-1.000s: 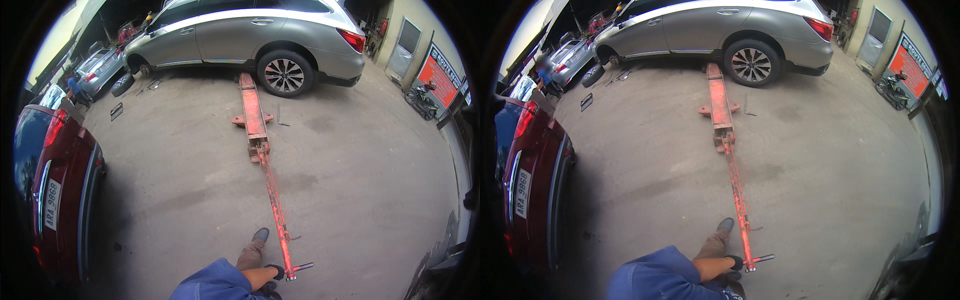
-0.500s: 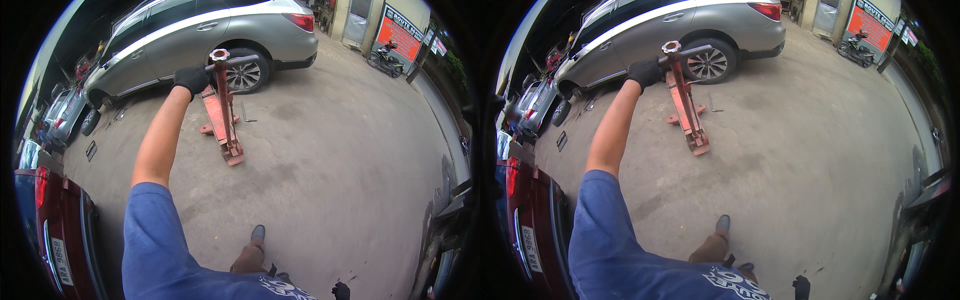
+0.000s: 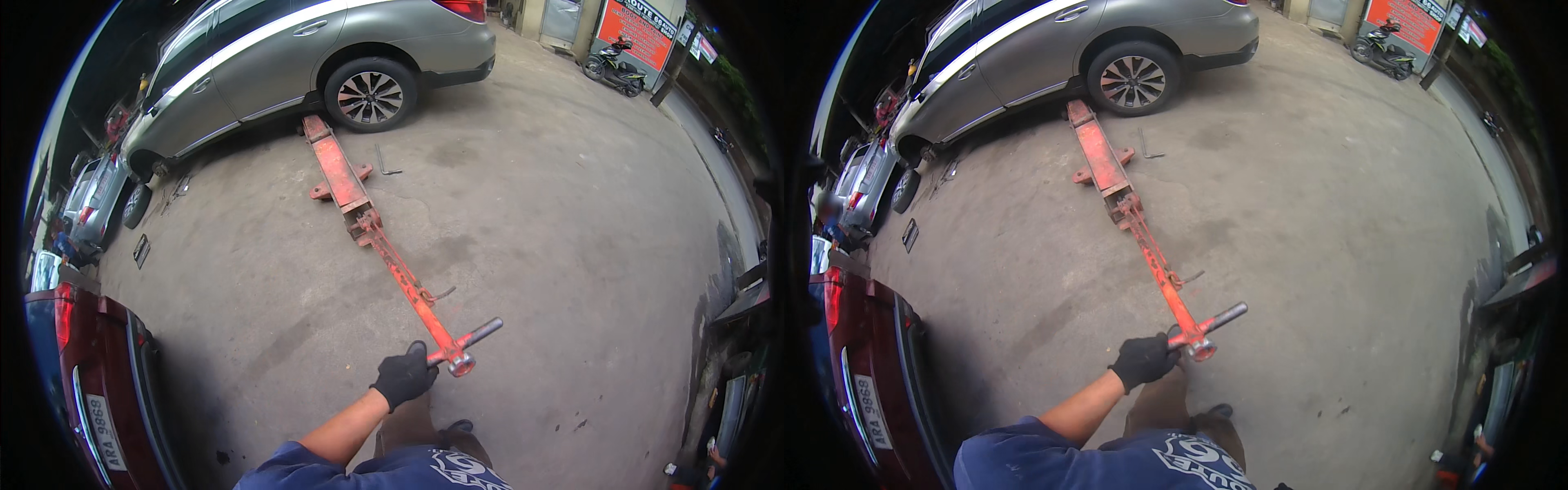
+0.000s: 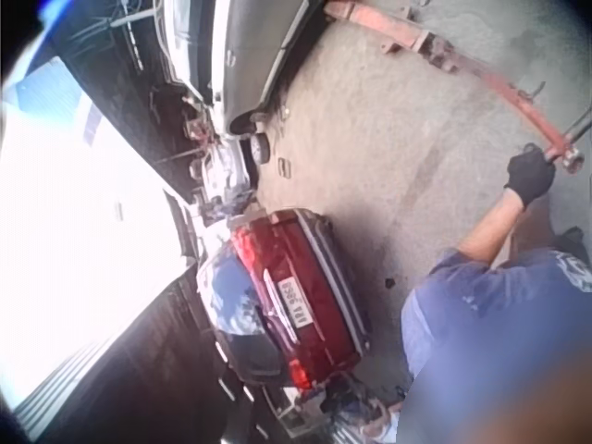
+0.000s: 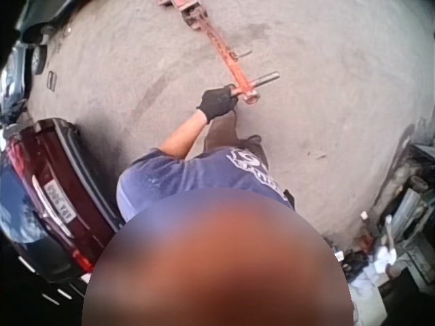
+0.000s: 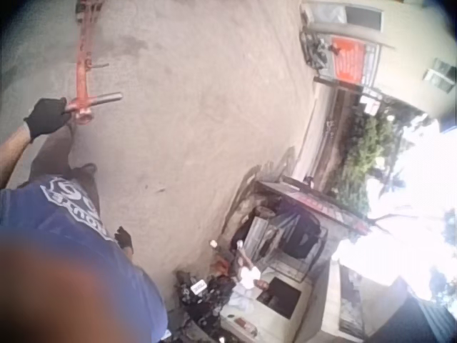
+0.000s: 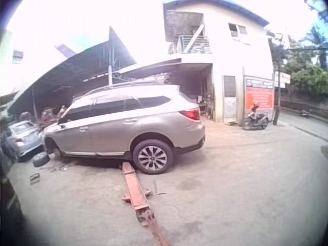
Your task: The person positions a hydraulic jack under a car, loosens the wheel nuts with a lug wrench, removes the tire, and rolls it away.
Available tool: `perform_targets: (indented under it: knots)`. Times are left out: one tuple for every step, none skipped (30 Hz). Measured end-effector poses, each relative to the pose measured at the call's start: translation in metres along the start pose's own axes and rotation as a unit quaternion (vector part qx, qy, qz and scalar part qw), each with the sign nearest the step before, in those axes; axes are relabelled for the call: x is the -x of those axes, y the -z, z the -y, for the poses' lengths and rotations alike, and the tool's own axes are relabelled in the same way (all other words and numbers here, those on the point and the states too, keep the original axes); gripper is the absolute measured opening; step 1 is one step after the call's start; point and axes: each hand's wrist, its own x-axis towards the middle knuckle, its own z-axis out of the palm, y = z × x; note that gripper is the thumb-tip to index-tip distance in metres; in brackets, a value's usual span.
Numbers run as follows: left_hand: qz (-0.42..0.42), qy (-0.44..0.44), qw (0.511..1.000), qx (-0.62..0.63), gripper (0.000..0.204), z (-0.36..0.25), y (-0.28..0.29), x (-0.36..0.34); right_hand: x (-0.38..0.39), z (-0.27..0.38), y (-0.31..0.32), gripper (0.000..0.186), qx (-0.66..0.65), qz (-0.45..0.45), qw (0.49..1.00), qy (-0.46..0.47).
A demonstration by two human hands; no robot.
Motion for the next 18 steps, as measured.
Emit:
perform_targets:
  knots:
    - [0.091,0.016,0.995,0.034,0.047,-0.006,-0.07,0.003,0.003,-0.003,0.007,0.041,-0.001,-0.018,1.0,-0.01]
    - [0.202,0.007,0.978,0.05,0.05,-0.007,-0.134,-0.001,0.005,-0.001,0.018,0.039,0.0,-0.032,0.999,-0.016]
    - [0.25,0.014,0.965,0.078,0.051,-0.004,-0.19,-0.004,0.011,0.004,0.03,0.036,0.002,-0.047,0.999,-0.012]
    - [0.359,0.047,0.924,0.121,0.05,0.0,-0.236,-0.018,0.016,0.012,0.042,0.033,0.004,-0.061,0.998,-0.005]
    - [0.381,0.034,0.919,0.095,0.052,0.003,-0.271,-0.024,0.023,0.02,0.052,0.03,0.007,-0.076,0.997,0.008]
    - [0.425,0.05,0.903,0.049,0.054,0.001,-0.294,-0.031,0.029,0.027,0.063,0.028,0.015,-0.091,0.995,0.026]
    - [0.419,0.003,0.906,0.059,0.054,0.001,-0.301,-0.035,0.034,0.033,0.07,0.026,0.031,-0.103,0.993,0.047]
    - [0.43,-0.019,0.902,0.032,0.054,0.001,-0.292,-0.04,0.036,0.038,0.075,0.024,0.049,-0.115,0.989,0.076]
    - [0.416,-0.072,0.905,0.047,0.054,0.0,-0.266,-0.04,0.037,0.041,0.075,0.023,0.074,-0.12,0.984,0.11]
    - [0.429,-0.069,0.898,0.068,0.055,-0.001,-0.225,-0.038,0.035,0.044,0.074,0.022,0.093,-0.12,0.978,0.145]
    - [0.478,-0.075,0.87,0.089,0.058,-0.001,-0.168,-0.045,0.032,0.048,0.071,0.021,0.105,-0.118,0.969,0.189]
    - [0.482,-0.075,0.869,0.088,0.062,0.005,-0.1,-0.046,0.023,0.055,0.066,0.022,0.093,-0.106,0.961,0.236]
    - [0.487,-0.073,0.866,0.083,0.063,0.009,-0.025,-0.054,0.012,0.063,0.06,0.023,0.081,-0.093,0.951,0.283]
    - [0.458,-0.037,0.873,0.165,0.06,0.023,0.056,-0.057,0.0,0.074,0.053,0.025,0.068,-0.078,0.939,0.328]
    - [0.421,-0.013,0.898,0.129,0.06,0.031,0.135,-0.067,-0.01,0.09,0.05,0.027,-0.041,-0.068,0.988,0.136]
    - [0.33,0.017,0.938,0.101,0.057,0.038,0.208,-0.076,-0.02,0.109,0.048,0.03,-0.166,-0.094,0.98,-0.058]
    - [0.176,-0.047,0.982,-0.056,0.052,0.045,0.274,-0.089,-0.031,0.131,0.044,0.034,-0.082,-0.106,0.99,-0.054]
    - [0.087,-0.013,0.993,-0.077,0.047,0.05,0.332,-0.103,-0.038,0.155,0.044,0.038,-0.19,-0.104,0.971,-0.099]
